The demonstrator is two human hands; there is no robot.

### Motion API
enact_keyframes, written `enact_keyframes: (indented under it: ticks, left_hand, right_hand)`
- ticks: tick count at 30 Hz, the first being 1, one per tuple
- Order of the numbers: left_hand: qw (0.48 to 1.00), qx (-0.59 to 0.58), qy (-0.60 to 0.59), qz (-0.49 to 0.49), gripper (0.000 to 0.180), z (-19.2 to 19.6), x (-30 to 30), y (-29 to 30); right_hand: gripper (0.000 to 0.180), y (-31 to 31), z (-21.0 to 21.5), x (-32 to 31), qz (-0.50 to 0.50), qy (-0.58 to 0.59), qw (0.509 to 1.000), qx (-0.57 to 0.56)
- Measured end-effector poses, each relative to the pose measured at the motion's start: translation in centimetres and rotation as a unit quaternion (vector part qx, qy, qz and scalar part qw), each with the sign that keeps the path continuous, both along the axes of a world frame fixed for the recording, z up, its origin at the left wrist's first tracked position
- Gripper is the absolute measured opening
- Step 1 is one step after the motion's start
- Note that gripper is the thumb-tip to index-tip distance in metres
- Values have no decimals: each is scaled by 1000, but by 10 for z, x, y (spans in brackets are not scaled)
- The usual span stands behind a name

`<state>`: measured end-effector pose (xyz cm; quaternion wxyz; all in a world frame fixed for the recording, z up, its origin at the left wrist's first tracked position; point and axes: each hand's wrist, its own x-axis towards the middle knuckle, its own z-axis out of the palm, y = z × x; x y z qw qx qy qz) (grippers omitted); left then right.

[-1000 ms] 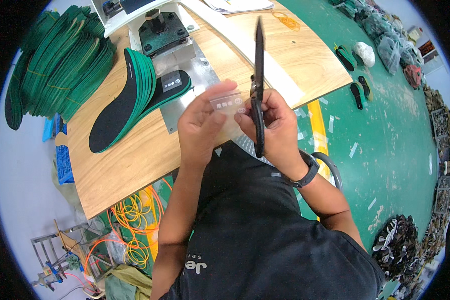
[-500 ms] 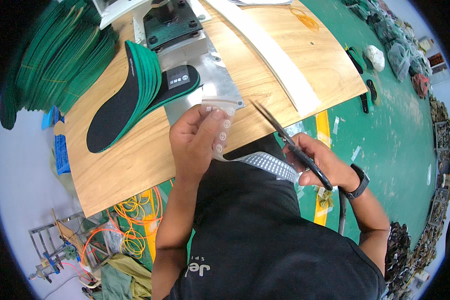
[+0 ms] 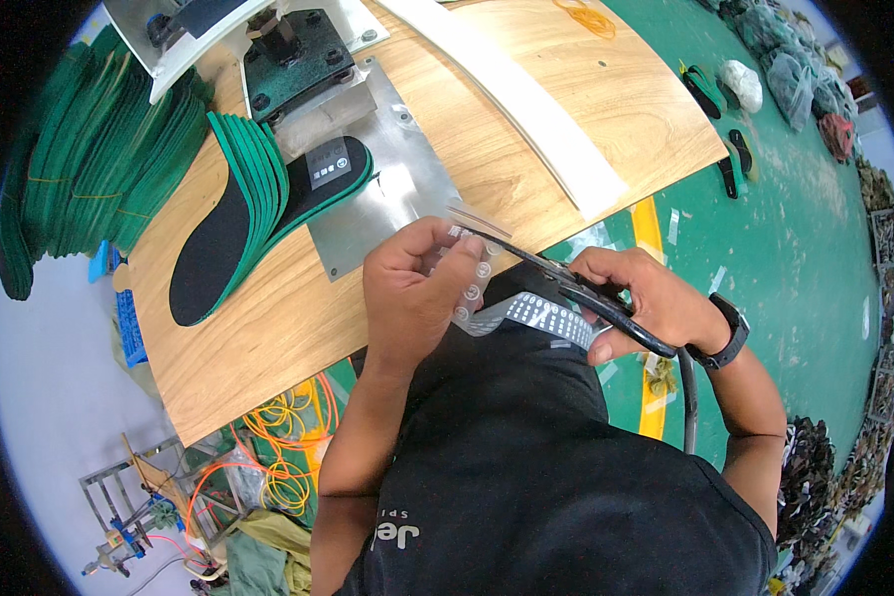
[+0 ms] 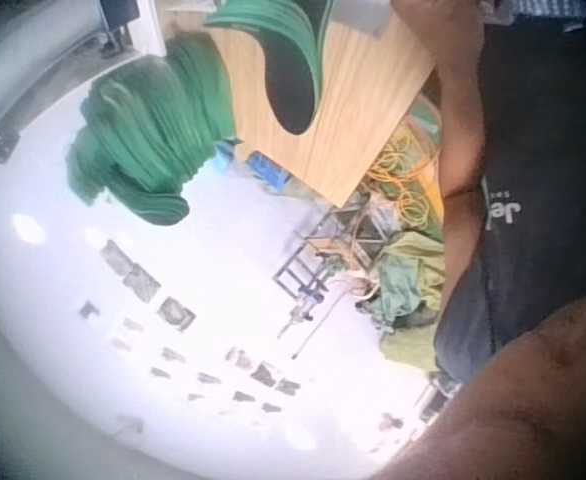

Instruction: The person places green shoe insoles into a press machine and applies labels from a strip using shears to cut the labels, then gathers and organizes the labeled insoles on the table.

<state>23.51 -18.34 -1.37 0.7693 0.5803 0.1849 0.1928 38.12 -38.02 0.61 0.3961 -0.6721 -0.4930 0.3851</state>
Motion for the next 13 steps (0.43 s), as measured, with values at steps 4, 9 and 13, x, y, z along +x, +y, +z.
enact_keyframes:
  ticks: [4, 9, 13]
  left_hand:
    - [1000, -2, 5, 1, 8, 1, 0, -3]
    - [1000, -23, -6, -2, 8, -2, -1, -4]
    - [1000, -26, -6, -13, 9, -5, -2, -2]
  right_hand:
    - [67, -1, 0, -2, 0, 13, 1000, -14]
    - [58, -5, -2, -5, -5, 44, 998, -40]
    - [54, -10, -10, -5, -2, 53, 997, -61]
